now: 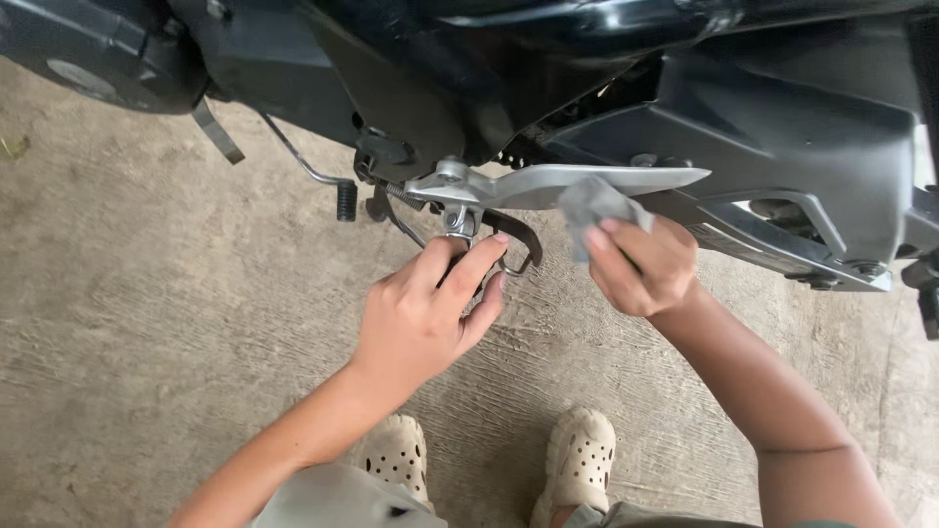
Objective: The person cleans the side of a white motorcycle using a spray bottle and a grey cloth. They wipe the side panel, the seat, and the foot pegs, applying the cleaning liquid as needed.
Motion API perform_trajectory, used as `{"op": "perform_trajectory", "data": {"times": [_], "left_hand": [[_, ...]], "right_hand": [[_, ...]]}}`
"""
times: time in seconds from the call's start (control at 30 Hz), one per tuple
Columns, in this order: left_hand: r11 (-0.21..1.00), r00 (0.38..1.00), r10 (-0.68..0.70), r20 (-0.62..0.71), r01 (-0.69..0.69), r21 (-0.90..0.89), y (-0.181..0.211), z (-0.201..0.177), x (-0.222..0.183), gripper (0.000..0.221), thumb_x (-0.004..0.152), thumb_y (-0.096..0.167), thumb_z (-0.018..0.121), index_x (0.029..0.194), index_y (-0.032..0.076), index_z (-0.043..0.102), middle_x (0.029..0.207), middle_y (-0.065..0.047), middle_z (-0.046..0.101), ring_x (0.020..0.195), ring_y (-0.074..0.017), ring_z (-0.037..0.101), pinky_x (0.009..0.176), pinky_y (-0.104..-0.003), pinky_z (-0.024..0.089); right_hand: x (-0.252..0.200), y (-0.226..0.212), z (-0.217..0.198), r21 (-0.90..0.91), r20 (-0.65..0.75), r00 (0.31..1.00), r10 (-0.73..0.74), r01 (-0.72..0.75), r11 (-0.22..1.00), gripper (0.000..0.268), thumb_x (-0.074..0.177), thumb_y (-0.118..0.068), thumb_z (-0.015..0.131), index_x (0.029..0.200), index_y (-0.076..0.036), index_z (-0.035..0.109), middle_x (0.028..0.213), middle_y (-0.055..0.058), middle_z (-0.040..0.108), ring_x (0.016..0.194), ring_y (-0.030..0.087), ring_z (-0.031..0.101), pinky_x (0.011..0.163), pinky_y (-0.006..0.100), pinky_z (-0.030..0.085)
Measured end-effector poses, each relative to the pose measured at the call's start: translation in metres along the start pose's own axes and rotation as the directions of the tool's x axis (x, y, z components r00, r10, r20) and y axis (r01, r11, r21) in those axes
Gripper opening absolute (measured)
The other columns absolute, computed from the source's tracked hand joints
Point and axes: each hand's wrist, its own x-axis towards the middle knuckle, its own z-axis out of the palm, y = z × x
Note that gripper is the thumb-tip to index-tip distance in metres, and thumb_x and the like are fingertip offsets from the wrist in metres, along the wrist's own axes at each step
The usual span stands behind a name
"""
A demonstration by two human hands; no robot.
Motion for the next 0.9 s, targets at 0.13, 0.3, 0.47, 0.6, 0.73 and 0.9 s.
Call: {"op": "perform_trajectory", "data": {"times": [0.13,0.3,0.47,0.6,0.73,0.9], "left_hand": [[1.0,1.0,0.001,0.019,-0.001,-0.009,-0.003,0.003,-0.001,0.051,0.095,0.017,0.078,0.14,0.016,0.054,0.099,-0.006,0.058,0.065,-0.0188,0.062,0.053,-0.033,0.051],[0.999,1.0,0.012,0.021,-0.011,-0.035,-0.007,0.007,-0.002,0.053,0.098,0.016,0.078,0.144,0.014,0.051,0.1,-0.007,0.058,0.066,-0.017,0.062,0.053,-0.031,0.051],[1.0,1.0,0.004,0.023,-0.003,-0.029,-0.009,0.011,-0.002,0.054,0.097,0.017,0.078,0.144,0.015,0.051,0.101,-0.006,0.058,0.067,-0.0171,0.062,0.055,-0.032,0.052],[1.0,1.0,-0.003,0.014,0.004,-0.031,-0.01,0.011,-0.001,0.055,0.098,0.017,0.079,0.145,0.015,0.05,0.101,-0.005,0.058,0.068,-0.0175,0.062,0.056,-0.032,0.052],[1.0,1.0,0.004,0.005,-0.004,-0.029,-0.014,0.01,-0.001,0.055,0.098,0.017,0.079,0.145,0.015,0.05,0.104,-0.006,0.059,0.069,-0.0164,0.063,0.056,-0.031,0.052],[1.0,1.0,0.008,0.031,-0.007,-0.028,-0.014,0.019,0.001,0.055,0.097,0.017,0.079,0.144,0.016,0.051,0.1,-0.007,0.058,0.063,-0.0148,0.06,0.051,-0.03,0.049]], "right_hand": [[-0.014,0.003,0.005,-0.112,-0.004,0.999,0.05,-0.05,0.992,0.031,0.1,-0.002,0.07,0.13,-0.002,0.062,0.137,0.017,0.062,0.082,0.014,0.069,0.06,0.025,0.053],[-0.018,0.008,0.022,-0.287,0.083,0.996,0.032,-0.007,0.958,0.037,0.107,-0.017,0.066,0.139,0.0,0.065,0.144,0.016,0.06,0.087,0.01,0.071,0.055,0.026,0.053],[0.016,-0.012,0.029,-0.323,0.474,0.877,-0.076,0.253,0.912,0.044,0.109,-0.024,0.063,0.152,-0.021,0.057,0.142,0.001,0.063,0.078,0.003,0.065,0.058,0.021,0.048],[0.024,-0.009,0.028,0.096,0.622,0.776,-0.104,0.056,0.994,0.051,0.104,-0.028,0.066,0.154,-0.026,0.057,0.127,-0.003,0.069,0.074,0.005,0.065,0.064,0.023,0.057],[0.008,0.011,0.01,-0.207,0.375,0.884,-0.281,0.375,0.904,0.052,0.099,-0.039,0.075,0.147,-0.026,0.061,0.126,-0.015,0.072,0.068,-0.001,0.061,0.051,0.017,0.044],[-0.007,0.007,-0.005,-0.07,0.027,0.992,-0.123,0.125,0.99,0.047,0.093,-0.022,0.084,0.137,-0.018,0.069,0.115,-0.002,0.057,0.079,0.009,0.055,0.06,0.025,0.055]]}}
